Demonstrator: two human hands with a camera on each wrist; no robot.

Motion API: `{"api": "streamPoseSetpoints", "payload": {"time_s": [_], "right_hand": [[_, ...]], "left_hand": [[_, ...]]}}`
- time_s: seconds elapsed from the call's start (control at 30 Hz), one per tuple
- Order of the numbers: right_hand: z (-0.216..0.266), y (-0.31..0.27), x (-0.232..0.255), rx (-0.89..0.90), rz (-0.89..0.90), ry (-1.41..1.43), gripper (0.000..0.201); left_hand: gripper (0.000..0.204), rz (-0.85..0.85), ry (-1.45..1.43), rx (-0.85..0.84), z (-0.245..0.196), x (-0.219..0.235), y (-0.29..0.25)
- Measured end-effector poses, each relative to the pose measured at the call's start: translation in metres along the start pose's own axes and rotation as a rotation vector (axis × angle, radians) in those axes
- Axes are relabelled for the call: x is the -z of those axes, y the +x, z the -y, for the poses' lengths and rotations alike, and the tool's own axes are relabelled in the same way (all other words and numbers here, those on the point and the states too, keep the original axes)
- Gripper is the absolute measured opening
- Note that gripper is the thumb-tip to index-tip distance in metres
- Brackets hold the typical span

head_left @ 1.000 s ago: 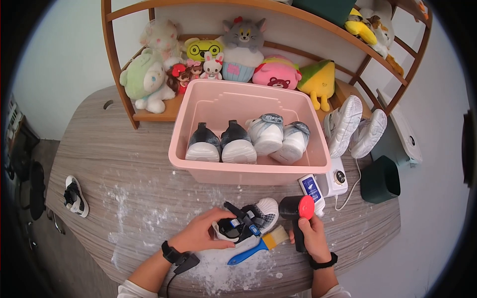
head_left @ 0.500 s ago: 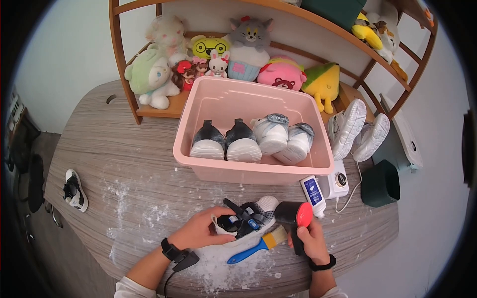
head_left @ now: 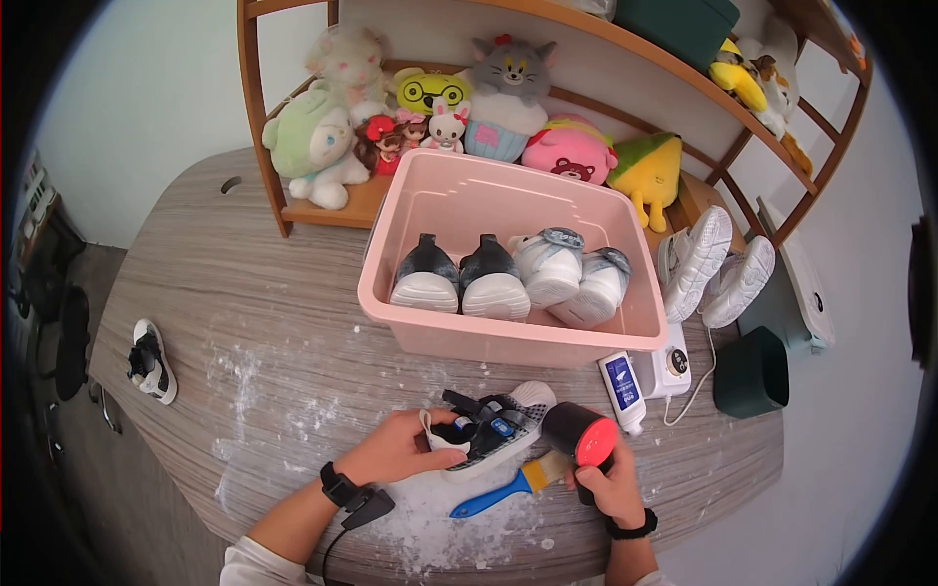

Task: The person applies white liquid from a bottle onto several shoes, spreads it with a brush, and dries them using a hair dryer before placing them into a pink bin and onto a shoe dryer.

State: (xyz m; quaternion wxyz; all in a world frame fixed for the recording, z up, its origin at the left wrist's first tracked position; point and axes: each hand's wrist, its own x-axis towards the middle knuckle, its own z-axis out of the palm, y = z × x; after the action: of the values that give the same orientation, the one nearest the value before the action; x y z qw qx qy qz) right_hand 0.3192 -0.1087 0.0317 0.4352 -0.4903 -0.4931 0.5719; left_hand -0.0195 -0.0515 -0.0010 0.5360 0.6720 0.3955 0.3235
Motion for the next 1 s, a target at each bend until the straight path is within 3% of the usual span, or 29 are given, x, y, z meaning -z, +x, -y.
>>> {"api": "streamPoseSetpoints", "payload": {"time_s": [0.1,0.23,0.3,0.33,0.43,0.73,0.87,1.0], "right_hand": [[-0.003,0.001,-0.002,0.097,-0.017,-0.069,0.087],[-0.005,-0.001,0.000,0.085,0.027,-0.155,0.091],[0.011,0.001,-0.012,0.196,0.206,-0.414,0.100],[0.020,0.000,-0.018,0.139,0.234,-0.478,0.107],[0.022,0.000,-0.022,0.150,0.267,-0.478,0.104],[0.002,-0.002,-0.013,0.196,0.040,-0.335,0.093],[-0.006,-0.003,-0.022,0.277,0.024,-0.415,0.091],[0.001,-0.009,-0.043,0.350,0.160,-0.521,0.094]], "left_hand": [[0.052,0.043,0.005,0.060,-0.005,0.001,0.000],[0.051,0.028,-0.013,0.063,-0.010,0.000,0.000],[0.052,0.007,-0.040,0.042,-0.012,0.000,0.000],[0.052,0.010,-0.035,0.051,-0.010,0.000,0.000],[0.051,0.020,-0.012,0.045,-0.006,0.000,0.001],[0.046,0.000,-0.023,0.059,0.000,-0.001,0.000],[0.044,0.023,-0.093,0.160,-0.005,0.000,0.000],[0.043,0.015,-0.096,0.125,0.001,-0.001,0.000]]}}
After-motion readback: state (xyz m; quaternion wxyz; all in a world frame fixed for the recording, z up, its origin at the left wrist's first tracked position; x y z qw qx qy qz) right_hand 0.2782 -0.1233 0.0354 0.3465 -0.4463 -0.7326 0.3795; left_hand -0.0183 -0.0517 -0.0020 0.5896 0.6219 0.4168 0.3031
